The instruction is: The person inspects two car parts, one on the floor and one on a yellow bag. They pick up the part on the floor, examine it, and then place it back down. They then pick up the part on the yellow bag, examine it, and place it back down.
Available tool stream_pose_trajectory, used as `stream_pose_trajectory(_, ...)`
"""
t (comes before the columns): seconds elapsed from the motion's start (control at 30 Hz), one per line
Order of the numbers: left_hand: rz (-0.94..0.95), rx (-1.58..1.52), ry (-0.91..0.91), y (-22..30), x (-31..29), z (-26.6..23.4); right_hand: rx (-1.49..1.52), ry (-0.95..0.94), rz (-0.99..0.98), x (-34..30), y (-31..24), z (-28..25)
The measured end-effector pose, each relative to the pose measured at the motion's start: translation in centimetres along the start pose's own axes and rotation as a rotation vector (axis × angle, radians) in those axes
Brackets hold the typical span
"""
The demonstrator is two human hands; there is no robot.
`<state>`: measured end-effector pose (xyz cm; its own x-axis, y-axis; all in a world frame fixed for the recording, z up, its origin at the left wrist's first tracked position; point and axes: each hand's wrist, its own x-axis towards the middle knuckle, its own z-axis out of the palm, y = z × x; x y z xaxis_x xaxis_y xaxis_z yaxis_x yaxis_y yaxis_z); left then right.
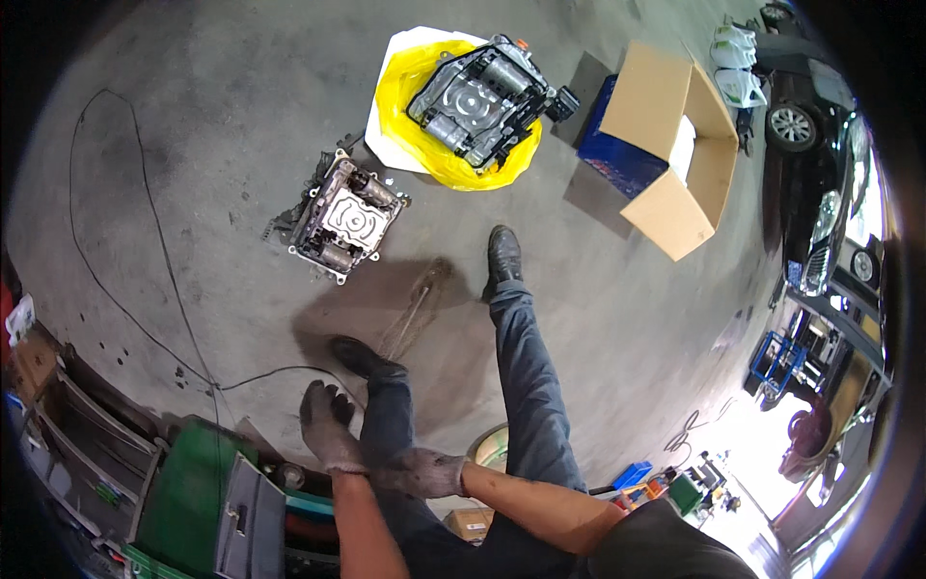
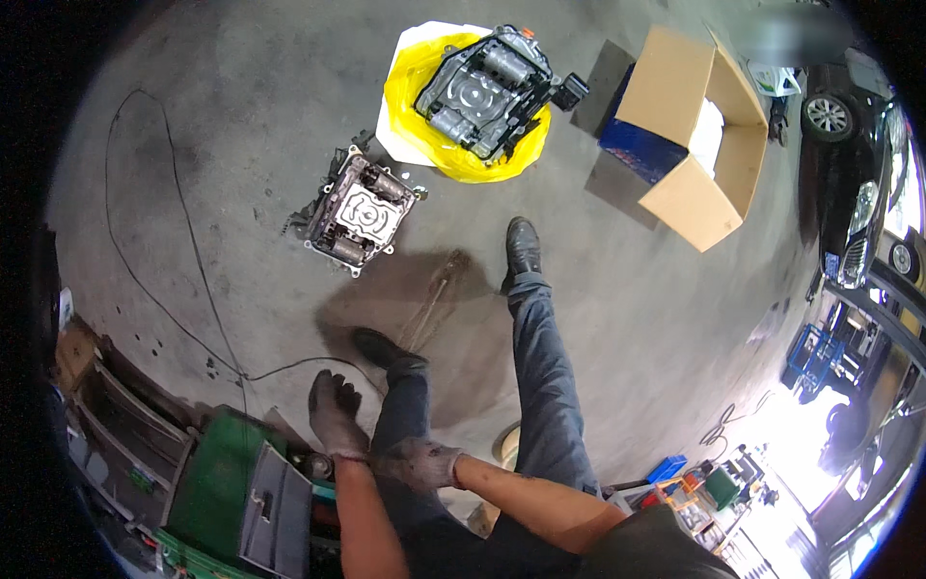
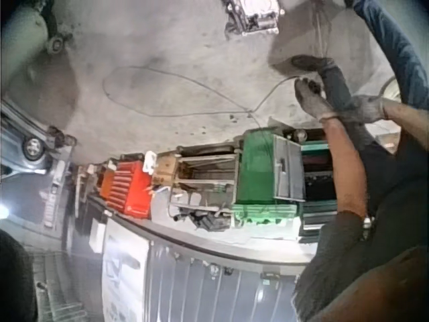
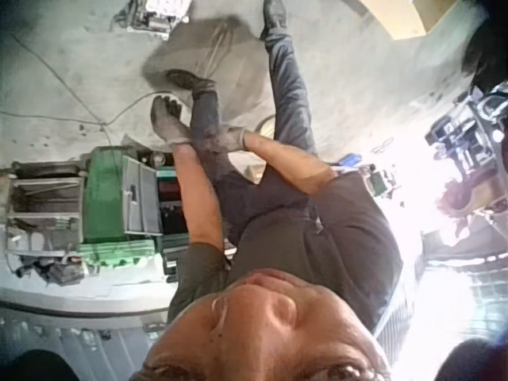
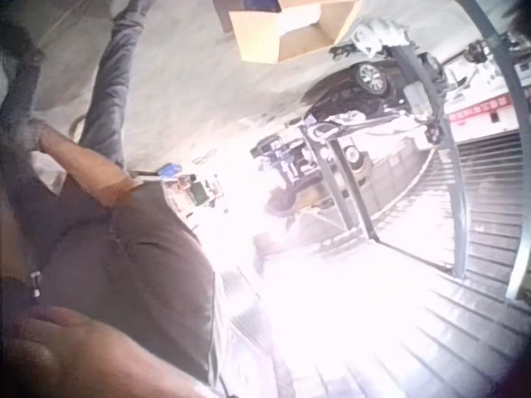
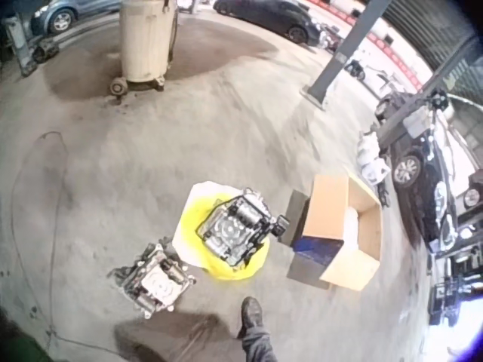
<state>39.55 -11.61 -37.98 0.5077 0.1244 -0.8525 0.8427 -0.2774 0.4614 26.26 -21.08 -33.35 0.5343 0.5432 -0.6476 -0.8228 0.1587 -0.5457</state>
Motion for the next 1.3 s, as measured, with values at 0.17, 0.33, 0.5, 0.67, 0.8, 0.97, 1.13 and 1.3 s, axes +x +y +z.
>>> stream_pose_trajectory(0.17,0.165,1.816,-0.518,4.1,1.8,1.3,-0.187,0.765,-0.207,2.4,-5.4,-0.5)
stream_pose_trajectory(0.33,0.398,1.545,-0.657,-2.7,5.9,-2.6,-0.510,0.724,-0.272,5.0,-4.2,-1.4)
stream_pose_trajectory(0.5,1.101,1.493,-0.754,1.6,5.1,-0.2,0.304,0.220,-0.261,4.8,-3.5,-4.3)
stream_pose_trajectory(0.67,0.523,0.880,-0.545,0.4,8.7,1.5,0.284,0.265,-0.353,4.6,-4.8,-6.1)
stream_pose_trajectory(0.8,0.195,0.335,-0.204,-1.4,17.4,0.5,0.218,0.539,-0.363,4.3,-3.6,-8.0)
stream_pose_trajectory(0.97,0.182,0.387,-0.059,3.8,22.1,5.3,-0.044,0.493,-0.179,1.9,1.8,-14.8)
stream_pose_trajectory(1.13,0.580,0.563,0.203,5.9,25.9,10.4,-0.219,0.650,-0.213,-2.4,1.2,-16.8)
stream_pose_trajectory(1.3,0.715,0.831,0.084,8.8,29.3,12.3,-0.418,0.572,-0.300,-4.0,-0.4,-16.4)
